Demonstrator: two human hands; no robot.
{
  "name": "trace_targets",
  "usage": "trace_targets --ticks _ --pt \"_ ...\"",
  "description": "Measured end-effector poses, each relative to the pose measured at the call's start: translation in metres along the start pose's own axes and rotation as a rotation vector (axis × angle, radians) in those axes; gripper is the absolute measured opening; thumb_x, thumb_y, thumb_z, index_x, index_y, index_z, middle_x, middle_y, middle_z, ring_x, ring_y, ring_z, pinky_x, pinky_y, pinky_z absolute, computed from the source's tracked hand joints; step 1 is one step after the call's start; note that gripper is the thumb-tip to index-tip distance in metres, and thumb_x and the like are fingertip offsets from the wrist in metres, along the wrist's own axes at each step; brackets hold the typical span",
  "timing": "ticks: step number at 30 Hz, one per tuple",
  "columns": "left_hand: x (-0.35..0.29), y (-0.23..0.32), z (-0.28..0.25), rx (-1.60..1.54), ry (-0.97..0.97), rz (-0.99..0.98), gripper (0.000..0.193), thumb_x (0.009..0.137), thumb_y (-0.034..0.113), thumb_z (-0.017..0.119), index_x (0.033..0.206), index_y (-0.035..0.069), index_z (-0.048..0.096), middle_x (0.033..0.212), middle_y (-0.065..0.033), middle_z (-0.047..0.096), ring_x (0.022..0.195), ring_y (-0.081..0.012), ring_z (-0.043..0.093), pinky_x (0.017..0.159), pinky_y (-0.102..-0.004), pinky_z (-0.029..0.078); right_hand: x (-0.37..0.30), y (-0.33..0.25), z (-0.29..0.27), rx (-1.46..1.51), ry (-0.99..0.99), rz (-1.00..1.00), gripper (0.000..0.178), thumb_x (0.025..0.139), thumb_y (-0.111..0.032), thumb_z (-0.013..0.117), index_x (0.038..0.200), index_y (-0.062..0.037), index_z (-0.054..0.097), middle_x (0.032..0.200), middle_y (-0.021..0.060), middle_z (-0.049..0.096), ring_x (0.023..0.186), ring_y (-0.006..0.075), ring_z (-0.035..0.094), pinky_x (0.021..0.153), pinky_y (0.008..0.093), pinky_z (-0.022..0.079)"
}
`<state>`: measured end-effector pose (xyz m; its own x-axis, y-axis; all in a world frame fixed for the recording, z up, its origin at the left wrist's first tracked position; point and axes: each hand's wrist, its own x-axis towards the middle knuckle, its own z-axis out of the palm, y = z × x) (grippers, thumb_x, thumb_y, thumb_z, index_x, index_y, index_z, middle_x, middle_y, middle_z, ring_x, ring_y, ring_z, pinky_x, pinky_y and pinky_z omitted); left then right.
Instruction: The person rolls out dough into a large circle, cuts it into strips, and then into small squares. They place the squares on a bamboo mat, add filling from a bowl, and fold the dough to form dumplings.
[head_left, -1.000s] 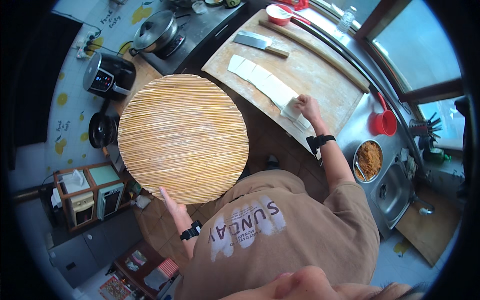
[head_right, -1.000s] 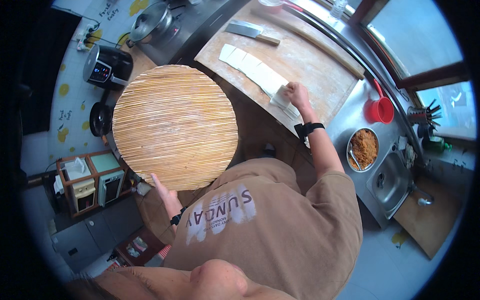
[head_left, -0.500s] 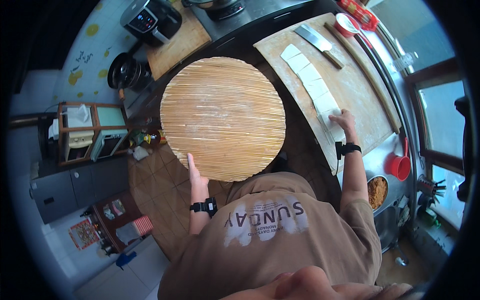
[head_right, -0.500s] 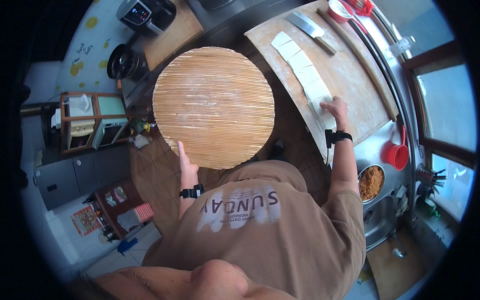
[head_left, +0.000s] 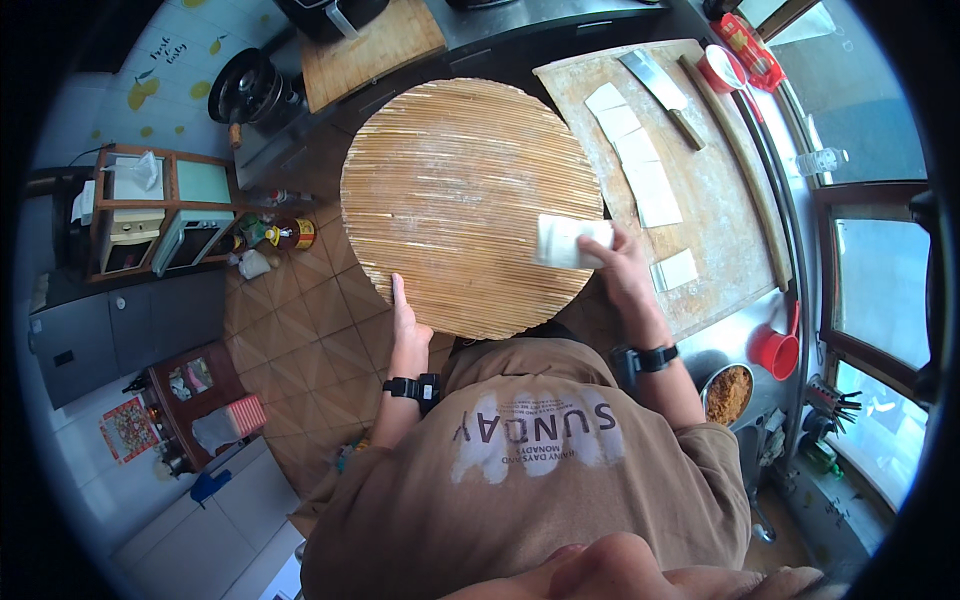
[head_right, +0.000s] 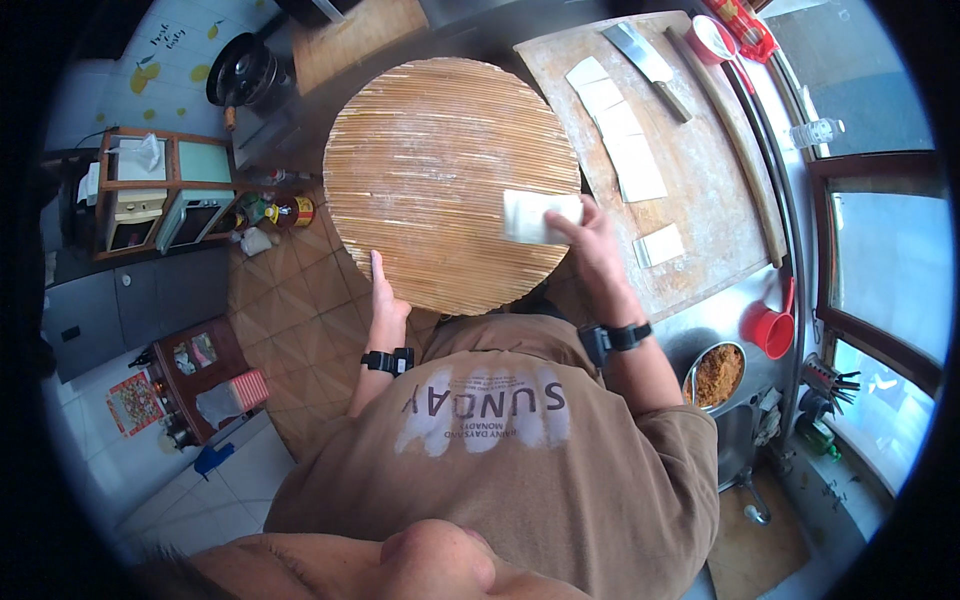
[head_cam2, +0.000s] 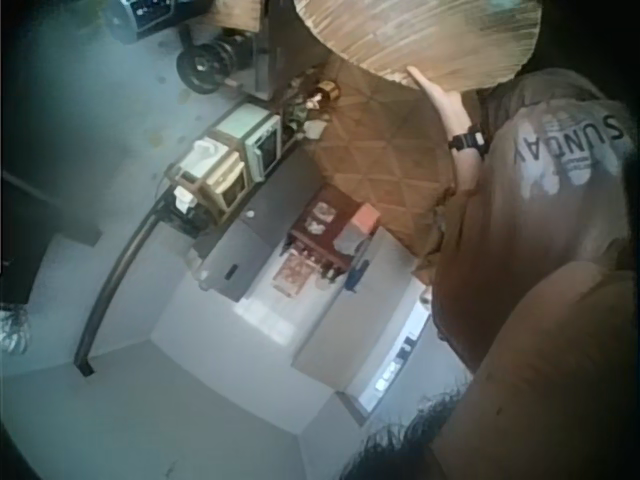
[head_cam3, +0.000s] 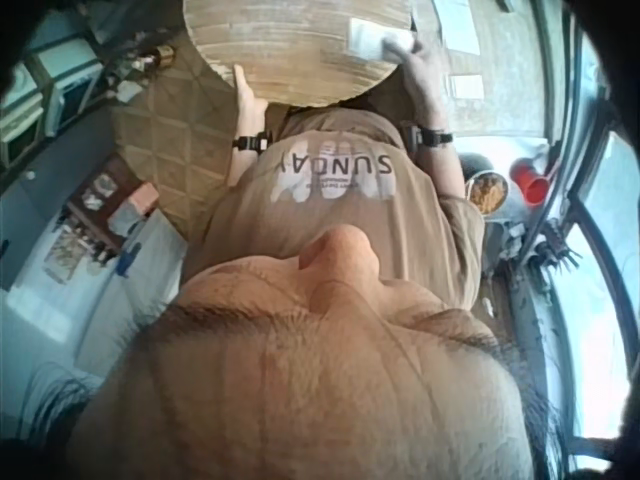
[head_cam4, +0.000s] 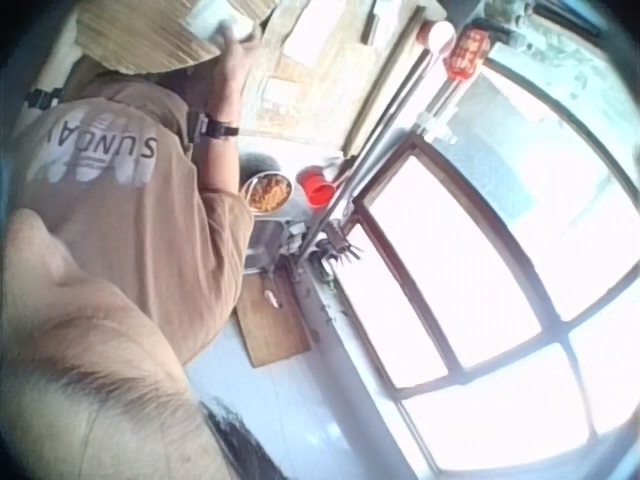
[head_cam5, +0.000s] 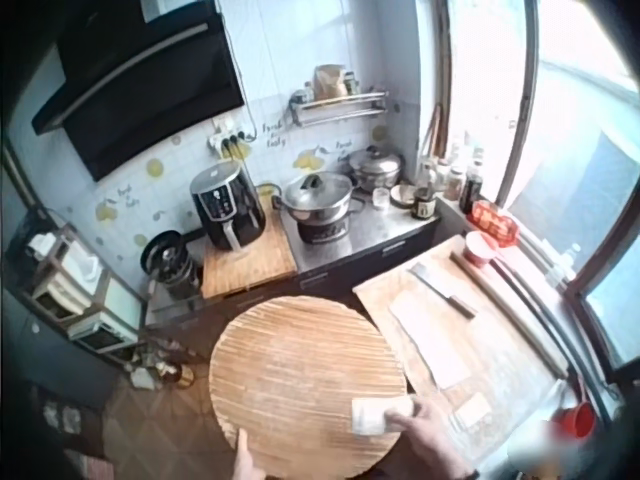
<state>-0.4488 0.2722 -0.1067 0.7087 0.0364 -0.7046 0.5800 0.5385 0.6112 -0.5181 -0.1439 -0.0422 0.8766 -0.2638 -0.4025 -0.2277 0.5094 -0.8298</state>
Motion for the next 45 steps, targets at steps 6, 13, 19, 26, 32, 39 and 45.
trace_targets --ticks 6,13,19,26,32,39,45 --pt "0.002 -0.007 -0.001 0.014 0.06 0.002 0.091 0.109 0.076 0.065 0.171 0.01 0.053 0.171 -0.013 0.059 0.152 -0.0348 0.057 0.126 -0.0574 0.048 -0.015 0.051 0.053 -0.748 0.079 0.159 0.053 0.102 -0.04 0.086 0.12 0.007 0.069 0.083 0.0217 0.081 0.079 0.0325 0.084 0.071 0.045 0.066" --pt "0.008 0.001 -0.02 0.038 0.072 -0.042 0.093 0.106 0.077 0.068 0.17 0.011 0.054 0.174 -0.0124 0.055 0.154 -0.0343 0.055 0.125 -0.0569 0.049 -0.018 0.037 -0.13 -1.085 0.784 -0.142 0.039 0.096 -0.021 0.089 0.122 0.001 0.07 0.115 0.0268 0.078 0.104 0.0466 0.076 0.09 0.0535 0.06" --pt "0.008 0.008 -0.028 0.074 0.079 -0.06 0.1 0.104 0.081 0.068 0.174 0.011 0.049 0.178 -0.0127 0.05 0.159 -0.0356 0.05 0.128 -0.0598 0.045 0.001 0.054 -0.278 -1.226 0.724 0.041 0.064 0.077 -0.033 0.104 0.121 -0.0005 0.07 0.114 0.0247 0.078 0.111 0.0441 0.075 0.099 0.053 0.06" --pt "0.012 0.014 -0.031 0.058 0.074 -0.023 0.099 0.106 0.081 0.065 0.174 0.009 0.049 0.177 -0.0142 0.051 0.158 -0.0365 0.052 0.127 -0.06 0.046 0.011 0.037 -0.288 -1.345 0.44 0.155 0.045 0.081 -0.028 0.097 0.113 -0.0041 0.076 0.105 0.0206 0.082 0.1 0.0371 0.08 0.09 0.0482 0.062" --pt "0.01 0.015 -0.031 0.054 0.086 -0.002 0.096 0.106 0.082 0.064 0.172 0.013 0.051 0.175 -0.0128 0.054 0.156 -0.0377 0.053 0.126 -0.0618 0.046 0.004 -0.012 -0.244 -0.75 0.197 -0.006 0.033 0.098 -0.015 0.089 0.125 -0.0016 0.076 0.103 0.0075 0.08 0.096 0.0161 0.076 0.084 0.036 0.061" --pt "0.003 0.01 -0.033 0.027 0.124 0.007 0.097 0.106 0.08 0.066 0.173 0.011 0.05 0.176 -0.0135 0.052 0.158 -0.037 0.05 0.128 -0.0615 0.044 0.097 -0.025 -0.216 -0.845 0.164 -0.082 0.036 0.099 -0.017 0.09 0.127 0.0021 0.078 0.105 0.0103 0.083 0.096 0.0183 0.078 0.088 0.0377 0.062" --pt "-0.002 0.004 -0.035 0.021 0.182 0.008 0.096 0.104 0.081 0.068 0.171 0.013 0.053 0.174 -0.0118 0.055 0.156 -0.0362 0.053 0.126 -0.061 0.046 0.142 0.01 -0.233 -1.375 0.528 -0.135 0.058 0.083 -0.037 0.102 0.12 -0.0003 0.078 0.119 0.0228 0.08 0.125 0.0378 0.073 0.103 0.0503 0.061"
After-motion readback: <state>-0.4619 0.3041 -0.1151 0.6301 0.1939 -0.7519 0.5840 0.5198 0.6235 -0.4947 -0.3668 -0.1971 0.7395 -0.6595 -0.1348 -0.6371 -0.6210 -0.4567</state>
